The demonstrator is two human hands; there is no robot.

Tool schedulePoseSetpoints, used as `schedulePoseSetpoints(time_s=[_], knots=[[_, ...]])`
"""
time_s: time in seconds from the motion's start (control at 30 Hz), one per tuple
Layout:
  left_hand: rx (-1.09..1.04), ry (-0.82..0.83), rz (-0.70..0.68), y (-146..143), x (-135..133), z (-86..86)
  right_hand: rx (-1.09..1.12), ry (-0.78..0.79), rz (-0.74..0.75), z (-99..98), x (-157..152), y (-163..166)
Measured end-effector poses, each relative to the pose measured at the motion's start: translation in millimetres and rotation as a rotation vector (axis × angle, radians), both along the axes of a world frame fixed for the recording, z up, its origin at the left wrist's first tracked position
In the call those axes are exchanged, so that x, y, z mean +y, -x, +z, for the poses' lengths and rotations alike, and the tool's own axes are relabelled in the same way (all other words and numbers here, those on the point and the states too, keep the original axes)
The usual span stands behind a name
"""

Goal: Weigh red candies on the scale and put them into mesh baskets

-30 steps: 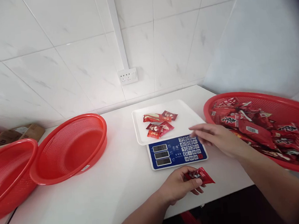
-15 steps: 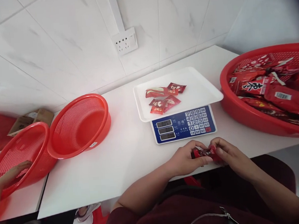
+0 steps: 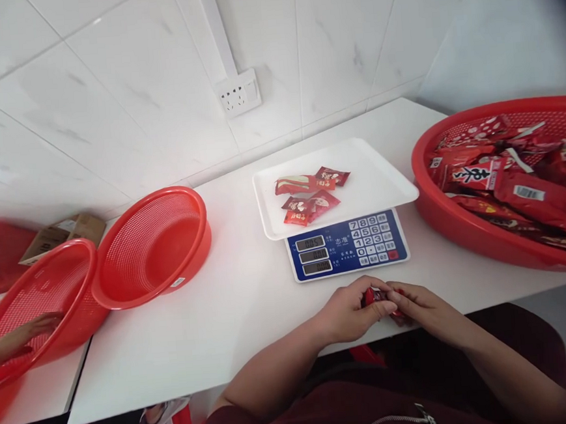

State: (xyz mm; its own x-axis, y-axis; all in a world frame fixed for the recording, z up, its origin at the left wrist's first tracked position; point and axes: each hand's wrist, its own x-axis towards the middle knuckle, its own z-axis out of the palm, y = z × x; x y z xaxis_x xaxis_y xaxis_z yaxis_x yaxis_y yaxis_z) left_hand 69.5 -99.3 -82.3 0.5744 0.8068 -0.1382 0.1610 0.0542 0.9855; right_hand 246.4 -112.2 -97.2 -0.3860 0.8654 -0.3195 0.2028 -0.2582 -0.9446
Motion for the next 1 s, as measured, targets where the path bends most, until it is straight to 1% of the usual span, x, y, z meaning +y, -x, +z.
schedulePoseSetpoints(time_s=[0.1,0.2,0.23,0.27,0.3,0.33,0.37,0.4,0.43,0.47,0.5,0.53,0.57,0.6,0.63,0.67,0.7,0.77,0.87,0.93,0.97,1.0], knots=[[0.079,-0.093,-0.062,2,1,4.3,0.043,-0.005,0.110,-0.6,5,-4],[0.202,-0.238,-0.125,10,4,15.5,0.109,0.005,0.192,-3.7,11,-10],[0.234,-0.290,-0.118,16,7,21.2,0.148,0.017,0.193,-5.6,12,-12],[0.263,-0.343,-0.075,25,10,28.0,0.201,0.038,0.180,-7.6,14,-15],[0.290,-0.398,0.015,38,14,35.6,0.263,0.068,0.153,-9.7,15,-17],[0.319,-0.461,0.148,53,19,43.9,0.329,0.103,0.119,-11.6,15,-19],[0.378,-0.542,0.340,72,24,52.6,0.386,0.136,0.085,-13.1,15,-20],[0.466,-0.636,0.561,93,31,61.3,0.428,0.163,0.061,-14.2,16,-21],[0.585,-0.733,0.779,116,37,69.7,0.453,0.177,0.047,-14.7,16,-21],[0.739,-0.794,0.934,138,42,77.3,0.464,0.183,0.046,-14.8,16,-21],[0.913,-0.805,1.008,159,47,83.8,0.470,0.183,0.049,-14.6,16,-21],[1.085,-0.753,1.016,177,51,88.9,0.475,0.179,0.052,-14.2,16,-21],[1.216,-0.631,0.991,191,53,92.5,0.480,0.180,0.056,-13.8,16,-21],[1.303,-0.502,0.927,200,55,94.6,0.484,0.183,0.061,-13.4,16,-20],[1.348,-0.396,0.864,206,55,95.2,0.485,0.186,0.065,-13.1,16,-20],[1.359,-0.328,0.811,207,54,94.6,0.484,0.189,0.068,-12.9,16,-20],[1.353,-0.308,0.771,204,54,93.0,0.483,0.189,0.068,-12.8,16,-20],[1.334,-0.346,0.733,193,52,88.8,0.482,0.191,0.063,-12.5,16,-20],[1.290,-0.432,0.686,166,57,85.0,0.486,0.200,0.046,-12.1,17,-20],[1.229,-0.563,0.662,146,67,86.6,0.484,0.198,0.039,-12.0,17,-20],[1.184,-0.644,0.631,135,74,88.7,0.481,0.194,0.037,-12.2,17,-20],[1.133,-0.707,0.570,124,83,91.3,0.478,0.188,0.034,-12.6,17,-20]])
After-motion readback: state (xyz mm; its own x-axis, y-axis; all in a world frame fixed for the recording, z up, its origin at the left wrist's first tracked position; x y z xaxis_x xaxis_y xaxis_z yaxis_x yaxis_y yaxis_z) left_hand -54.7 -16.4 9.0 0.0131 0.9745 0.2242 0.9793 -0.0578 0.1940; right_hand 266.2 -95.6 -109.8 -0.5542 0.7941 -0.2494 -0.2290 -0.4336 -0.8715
